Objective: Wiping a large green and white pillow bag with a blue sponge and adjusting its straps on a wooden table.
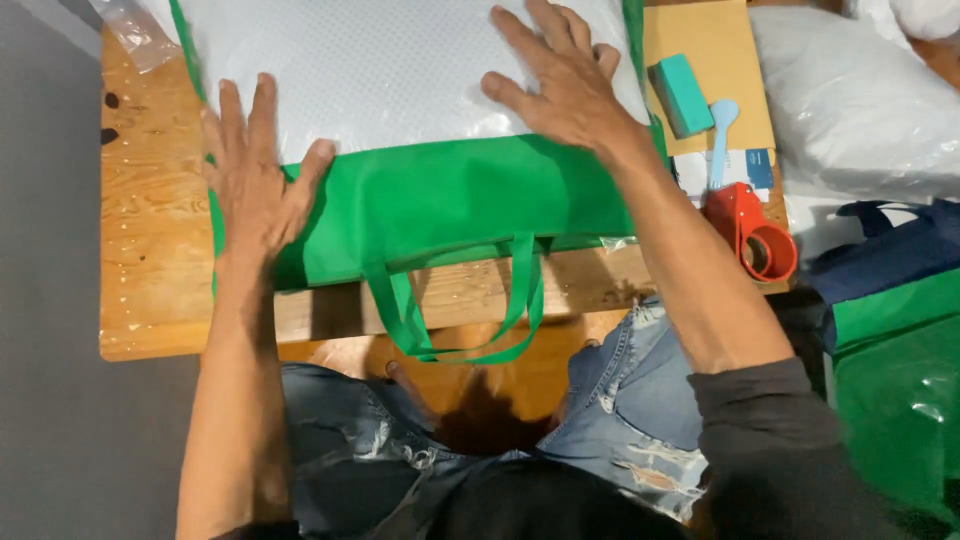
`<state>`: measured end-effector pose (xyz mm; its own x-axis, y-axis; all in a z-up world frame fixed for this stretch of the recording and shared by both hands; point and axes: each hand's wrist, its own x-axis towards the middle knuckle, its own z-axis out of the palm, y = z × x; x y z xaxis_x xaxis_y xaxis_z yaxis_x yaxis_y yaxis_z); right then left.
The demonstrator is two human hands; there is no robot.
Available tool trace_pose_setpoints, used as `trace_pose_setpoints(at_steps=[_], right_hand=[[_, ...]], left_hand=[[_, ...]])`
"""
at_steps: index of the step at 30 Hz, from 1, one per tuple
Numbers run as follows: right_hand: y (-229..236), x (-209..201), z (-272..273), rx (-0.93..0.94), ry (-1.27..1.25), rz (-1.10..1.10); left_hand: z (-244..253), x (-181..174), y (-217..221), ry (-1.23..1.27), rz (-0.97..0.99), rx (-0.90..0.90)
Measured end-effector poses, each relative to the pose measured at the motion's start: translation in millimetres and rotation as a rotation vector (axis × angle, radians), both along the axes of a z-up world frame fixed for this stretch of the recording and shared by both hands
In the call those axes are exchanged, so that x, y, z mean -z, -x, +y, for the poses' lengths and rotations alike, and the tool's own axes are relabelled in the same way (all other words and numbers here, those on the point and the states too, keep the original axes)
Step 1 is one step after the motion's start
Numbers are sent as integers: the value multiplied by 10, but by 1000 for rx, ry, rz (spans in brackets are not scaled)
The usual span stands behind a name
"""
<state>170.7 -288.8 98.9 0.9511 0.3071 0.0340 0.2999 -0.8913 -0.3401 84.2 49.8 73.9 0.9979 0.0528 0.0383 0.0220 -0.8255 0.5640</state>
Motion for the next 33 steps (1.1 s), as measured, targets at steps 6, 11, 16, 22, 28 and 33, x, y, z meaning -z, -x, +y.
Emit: trace_pose_setpoints(at_steps=[6,11,16,22,28,33], right_hand=[[53,-10,-269,156,-80,60],[-32,107,-438,204,-153,140],[120,-109,-553,663,-310,116],[321,-289,-511,642,-432,585],[317,-593,-511,767,-318,645],[-589,152,-1004,819,-867,289]], left_hand=[[172,214,25,90,-64,-27],[303,193,-210,277,-156,-224],[285,-5,-171,429,248,-450],[353,-23,-10,467,231,-293],[256,-536,55,638,590,-384],[1042,214,-919,952,220,-526]])
